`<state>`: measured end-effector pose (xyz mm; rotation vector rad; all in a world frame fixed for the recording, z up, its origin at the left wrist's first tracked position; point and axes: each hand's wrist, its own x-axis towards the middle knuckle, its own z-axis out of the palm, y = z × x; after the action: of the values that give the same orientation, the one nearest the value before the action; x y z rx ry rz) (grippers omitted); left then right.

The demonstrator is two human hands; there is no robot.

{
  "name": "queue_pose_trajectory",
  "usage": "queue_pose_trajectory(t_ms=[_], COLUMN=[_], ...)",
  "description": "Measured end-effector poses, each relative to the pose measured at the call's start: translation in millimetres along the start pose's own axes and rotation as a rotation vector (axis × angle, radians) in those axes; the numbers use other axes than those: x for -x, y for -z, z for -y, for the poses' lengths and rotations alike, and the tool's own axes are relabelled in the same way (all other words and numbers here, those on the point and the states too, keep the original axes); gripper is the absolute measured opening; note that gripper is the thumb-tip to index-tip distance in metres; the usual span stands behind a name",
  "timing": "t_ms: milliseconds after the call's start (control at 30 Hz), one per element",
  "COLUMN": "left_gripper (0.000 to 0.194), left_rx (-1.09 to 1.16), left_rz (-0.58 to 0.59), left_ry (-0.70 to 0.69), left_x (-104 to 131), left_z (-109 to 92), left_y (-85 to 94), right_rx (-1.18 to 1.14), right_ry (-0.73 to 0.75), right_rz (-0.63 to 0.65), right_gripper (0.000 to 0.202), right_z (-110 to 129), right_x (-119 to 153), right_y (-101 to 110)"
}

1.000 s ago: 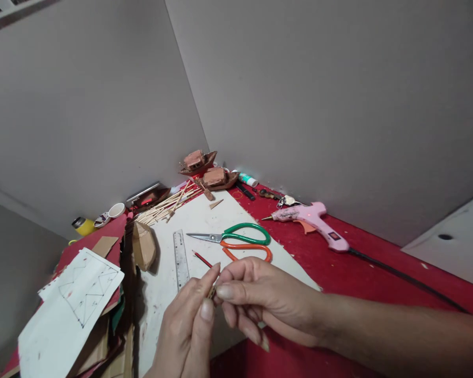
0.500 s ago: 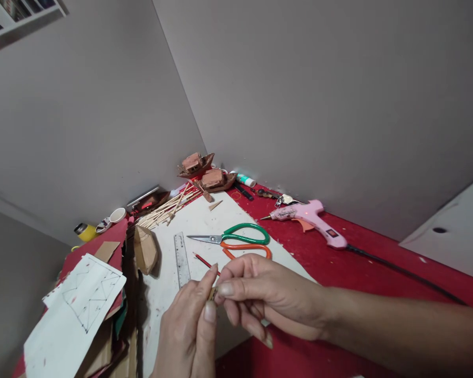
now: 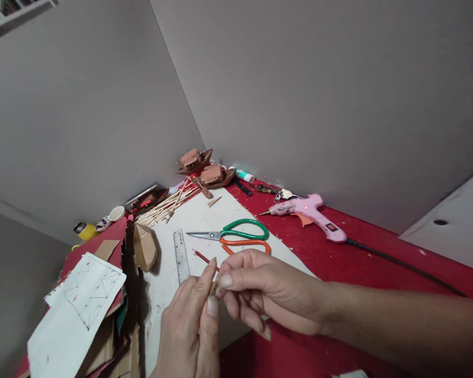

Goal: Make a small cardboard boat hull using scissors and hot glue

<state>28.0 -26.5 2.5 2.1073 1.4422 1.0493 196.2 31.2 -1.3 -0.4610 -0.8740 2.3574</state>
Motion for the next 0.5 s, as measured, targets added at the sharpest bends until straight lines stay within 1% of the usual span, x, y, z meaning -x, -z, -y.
queue_pose_trajectory(t_ms=[100,300,400,500], left_gripper=[0.039,0.041,0.040,0.039], left_rx=[-0.032,-0.063,-0.016,0.106], left_rz=[-0.009,0.017,0.026,0.018], left_ry=[0.000,-0.020,0.006,0.091], left_x=[-0.3,-1.5,-2.3,-4.0], left_z=[-1.6,-3.5,-5.0,-8.4], left_y=[0.0,-0.4,-1.0,-1.9], right_rx=[-0.004,0.005,0.008,0.018], right_ry=[0.002,0.017,0.032,0.047], right_rz=[-0.010,-0.059,-0.083,-0.086], right_gripper=[0.025,0.015,0.013,0.013], right_z=[0.0,-0.1,-0.3,-1.2], right_x=[-0.7,-0.4,-0.1,-1.1], right_y=[0.2,-1.8,-3.0,-2.9])
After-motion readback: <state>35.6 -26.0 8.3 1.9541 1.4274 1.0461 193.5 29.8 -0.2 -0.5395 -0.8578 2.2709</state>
